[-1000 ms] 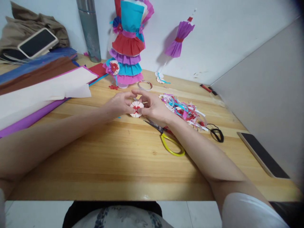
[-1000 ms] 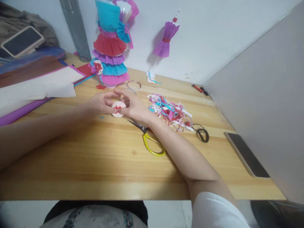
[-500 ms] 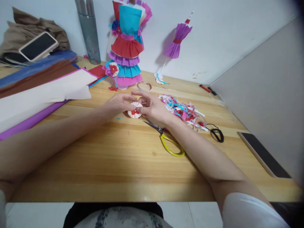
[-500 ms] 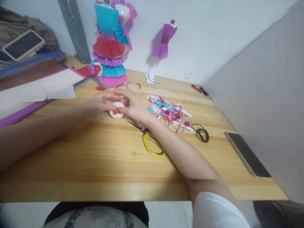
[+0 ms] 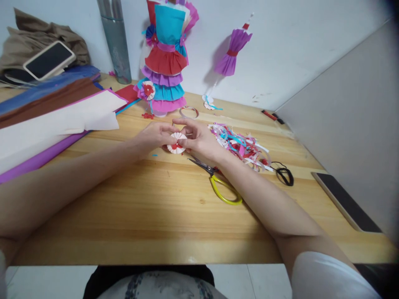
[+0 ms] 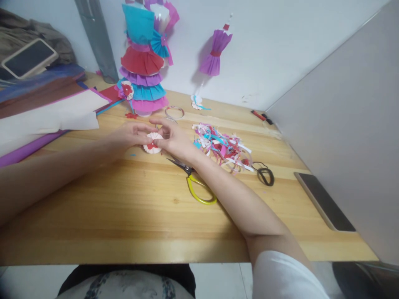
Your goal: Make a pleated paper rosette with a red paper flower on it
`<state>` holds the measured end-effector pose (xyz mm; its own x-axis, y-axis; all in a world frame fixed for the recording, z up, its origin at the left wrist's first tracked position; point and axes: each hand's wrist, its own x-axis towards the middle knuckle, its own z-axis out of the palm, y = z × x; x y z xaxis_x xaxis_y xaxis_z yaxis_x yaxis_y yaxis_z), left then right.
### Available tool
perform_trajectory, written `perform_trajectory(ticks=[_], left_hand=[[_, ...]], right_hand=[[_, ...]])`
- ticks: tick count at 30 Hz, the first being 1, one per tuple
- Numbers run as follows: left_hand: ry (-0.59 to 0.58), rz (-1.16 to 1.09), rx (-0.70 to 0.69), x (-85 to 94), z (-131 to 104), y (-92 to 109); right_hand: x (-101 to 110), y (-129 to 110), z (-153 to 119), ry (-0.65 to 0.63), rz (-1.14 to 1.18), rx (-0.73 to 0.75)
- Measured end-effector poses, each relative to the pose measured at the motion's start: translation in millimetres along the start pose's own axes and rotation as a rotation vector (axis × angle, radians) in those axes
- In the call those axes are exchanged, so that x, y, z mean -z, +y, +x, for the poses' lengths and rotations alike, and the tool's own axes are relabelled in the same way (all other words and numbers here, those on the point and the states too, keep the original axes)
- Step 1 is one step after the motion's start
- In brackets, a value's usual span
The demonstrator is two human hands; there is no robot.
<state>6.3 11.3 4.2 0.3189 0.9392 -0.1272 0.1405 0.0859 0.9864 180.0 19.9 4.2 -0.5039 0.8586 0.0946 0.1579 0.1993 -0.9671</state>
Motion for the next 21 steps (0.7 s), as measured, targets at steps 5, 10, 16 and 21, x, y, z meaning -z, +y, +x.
perform_trajectory(ticks=[5,10,16,21], left_hand=[[-0.002,-0.021,0.017,-1.9,-0.7,0.4],[0.033,-0.068,0.042,-3.7,-1.7,-0.2],[0.144,-0.211,0.024,-5.4,-3.2,2.8],[0.175,-0.296,0.020,-6.5,-7.1,9.1]], right_hand=[[1.5,1.8,-0.4,-0.012,0.005,-0.004],[7.0,1.2,2.7,-0.023,0.066,-0.017],[9.1,3.6,0.9,0.310,-0.332,0.247],[5.1,3.5,-7.6,0.289,-0.718,0.568]])
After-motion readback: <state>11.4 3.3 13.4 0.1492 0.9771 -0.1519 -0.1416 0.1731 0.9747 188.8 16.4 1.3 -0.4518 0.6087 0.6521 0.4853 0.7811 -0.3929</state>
